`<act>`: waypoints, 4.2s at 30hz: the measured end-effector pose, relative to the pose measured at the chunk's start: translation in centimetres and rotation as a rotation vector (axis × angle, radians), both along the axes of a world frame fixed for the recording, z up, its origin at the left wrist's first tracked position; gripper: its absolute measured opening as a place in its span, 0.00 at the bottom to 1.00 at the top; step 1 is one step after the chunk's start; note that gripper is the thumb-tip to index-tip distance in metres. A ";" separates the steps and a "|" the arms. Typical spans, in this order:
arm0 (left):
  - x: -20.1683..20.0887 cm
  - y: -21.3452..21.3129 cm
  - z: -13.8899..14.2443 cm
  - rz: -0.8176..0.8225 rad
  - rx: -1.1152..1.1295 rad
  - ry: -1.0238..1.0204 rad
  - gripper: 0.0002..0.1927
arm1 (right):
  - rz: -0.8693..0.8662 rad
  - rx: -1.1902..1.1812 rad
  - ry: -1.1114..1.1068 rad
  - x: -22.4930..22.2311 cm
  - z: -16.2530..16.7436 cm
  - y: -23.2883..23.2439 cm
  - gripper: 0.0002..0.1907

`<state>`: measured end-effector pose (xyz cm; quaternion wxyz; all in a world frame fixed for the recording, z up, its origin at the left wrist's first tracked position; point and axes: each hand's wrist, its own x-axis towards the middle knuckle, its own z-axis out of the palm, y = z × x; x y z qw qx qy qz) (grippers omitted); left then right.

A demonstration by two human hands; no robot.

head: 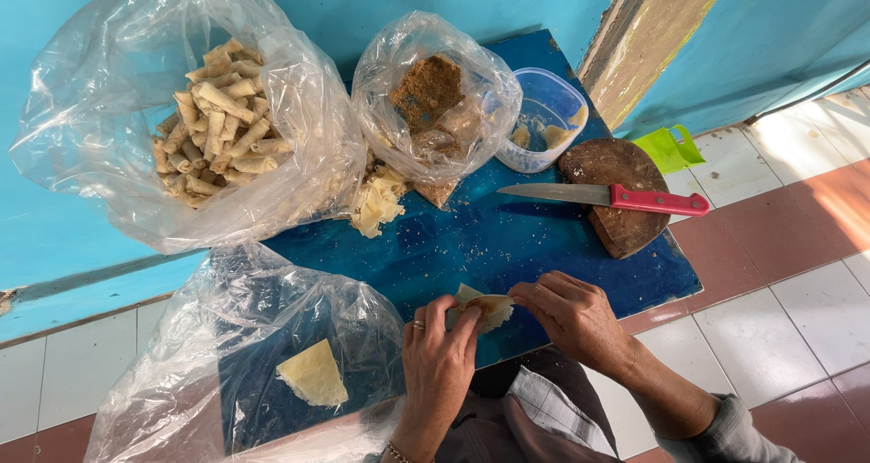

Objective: The person sits on the floor and folds triangular pastry wrappers around a spoonful of brown filling taken by hand from a plastic bag, pinching the wrapper closed into a filled roll. Finished rolls are placed into a large plastic bag holding a pile of completed pieces.

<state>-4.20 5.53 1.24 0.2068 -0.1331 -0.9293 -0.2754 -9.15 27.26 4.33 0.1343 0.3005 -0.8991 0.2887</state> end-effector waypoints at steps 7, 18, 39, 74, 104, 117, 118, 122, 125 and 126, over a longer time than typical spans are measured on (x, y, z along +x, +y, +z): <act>0.0 -0.3 0.5 -0.049 0.069 -0.003 0.16 | -0.011 -0.006 -0.008 -0.2 0.1 0.0 0.08; 0.4 -1.8 1.3 0.041 -0.052 -0.024 0.21 | -0.042 -0.187 -0.147 -3.7 3.5 1.4 0.10; 1.5 -2.3 1.1 0.227 -0.072 -0.019 0.11 | -0.172 0.132 0.416 -15.5 5.8 -10.2 0.07; 0.1 -1.7 -0.7 -0.148 0.047 -0.015 0.20 | 0.086 -0.059 0.020 2.2 0.0 -4.4 0.16; -0.8 -0.9 1.6 -0.069 0.143 -0.051 0.11 | 0.138 -0.053 -0.015 -1.2 -0.2 -4.6 0.08; -2.1 -0.9 2.0 0.042 0.047 -0.202 0.02 | 0.106 0.076 0.127 -0.3 0.0 -4.5 0.07; -2.1 -1.0 2.2 0.044 0.045 -0.222 0.02 | 0.103 0.082 0.150 0.0 0.0 -4.7 0.08; -2.1 -0.8 2.4 0.069 0.094 -0.247 0.04 | 0.111 0.055 0.149 -0.3 0.1 -5.0 0.08; -1.3 -0.7 2.3 0.056 0.105 -0.077 0.07 | 0.102 0.041 0.105 -0.9 0.1 -5.0 0.06; -1.0 -0.7 2.2 0.035 0.088 -0.044 0.09 | 0.094 0.039 0.088 -1.1 0.0 -5.0 0.06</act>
